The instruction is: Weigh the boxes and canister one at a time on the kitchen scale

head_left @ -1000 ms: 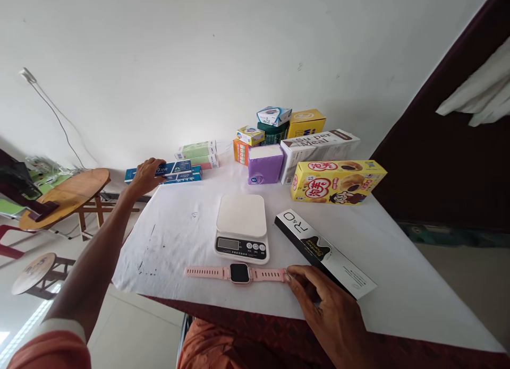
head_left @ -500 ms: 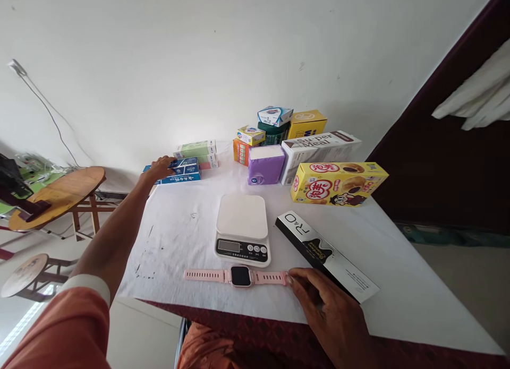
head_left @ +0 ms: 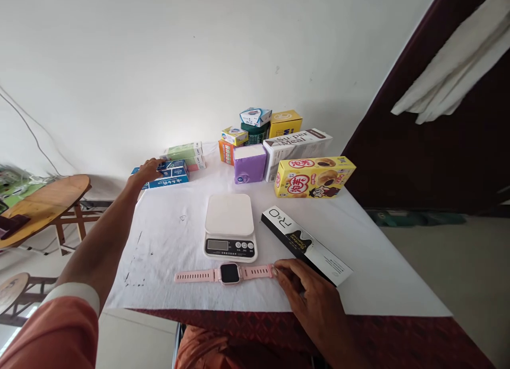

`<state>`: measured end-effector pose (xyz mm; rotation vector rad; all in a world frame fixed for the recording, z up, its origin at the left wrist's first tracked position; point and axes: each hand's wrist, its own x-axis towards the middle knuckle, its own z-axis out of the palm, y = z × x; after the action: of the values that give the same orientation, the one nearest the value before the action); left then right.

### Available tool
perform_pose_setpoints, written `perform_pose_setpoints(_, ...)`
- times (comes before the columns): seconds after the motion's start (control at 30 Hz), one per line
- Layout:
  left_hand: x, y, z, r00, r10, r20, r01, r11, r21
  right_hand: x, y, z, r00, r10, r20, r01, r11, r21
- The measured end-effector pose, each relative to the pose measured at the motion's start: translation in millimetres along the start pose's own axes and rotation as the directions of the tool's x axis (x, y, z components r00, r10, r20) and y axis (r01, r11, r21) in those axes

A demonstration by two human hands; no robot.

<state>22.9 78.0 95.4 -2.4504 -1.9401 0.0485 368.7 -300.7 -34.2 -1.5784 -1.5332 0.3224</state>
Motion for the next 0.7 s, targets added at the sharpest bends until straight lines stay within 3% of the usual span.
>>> perform_pose_setpoints(0.13,-14,14,-11.2,0.999,-0.008,-0.05,0.009,1.0,0.003,0,-1,0,1.0,0.019,0.01,-0.019,1.0,0.006)
perform_pose_setpoints(0.23,-32,52,-23.4,0.972,0.106,-0.211,-0.113,0.993,-0.019,-1,-1,0,1.0,0.017,0.017,-0.018,1.0,0.007)
perform_pose_setpoints(0.3,-49,93,-29.5,0.904,0.286,-0.319,-0.316,0.948,-0.044,-1,-1,0,1.0,0.016,0.012,-0.016,1.0,0.012)
perform_pose_setpoints(0.37,-70,144,-30.4,0.808,0.491,-0.325,-0.541,0.837,-0.081,-1,-1,0,1.0,0.022,0.011,-0.022,0.999,0.026)
perform_pose_setpoints(0.43,-92,198,-24.2,0.685,0.678,-0.268,-0.722,0.681,-0.122,-2,-1,0,1.0,0.028,0.01,-0.028,0.999,0.046)
perform_pose_setpoints(0.5,-109,247,-12.6,0.559,0.81,-0.174,-0.828,0.539,-0.154,-2,-1,-1,1.0,0.03,0.005,-0.031,0.998,0.063)
perform_pose_setpoints(0.53,-116,268,-6.0,0.522,0.846,-0.107,-0.849,0.503,-0.163,-2,-1,-1,1.0,0.031,0.0,-0.031,0.997,0.068)
perform_pose_setpoints(0.6,-123,301,5.8,0.493,0.869,0.043,-0.853,0.492,-0.173,-2,0,-2,1.0,0.031,-0.004,-0.03,0.997,0.078)
perform_pose_setpoints(0.7,-123,326,14.6,0.48,0.86,0.176,-0.836,0.509,-0.208,-3,0,-3,1.0,0.028,-0.002,-0.028,0.996,0.085)
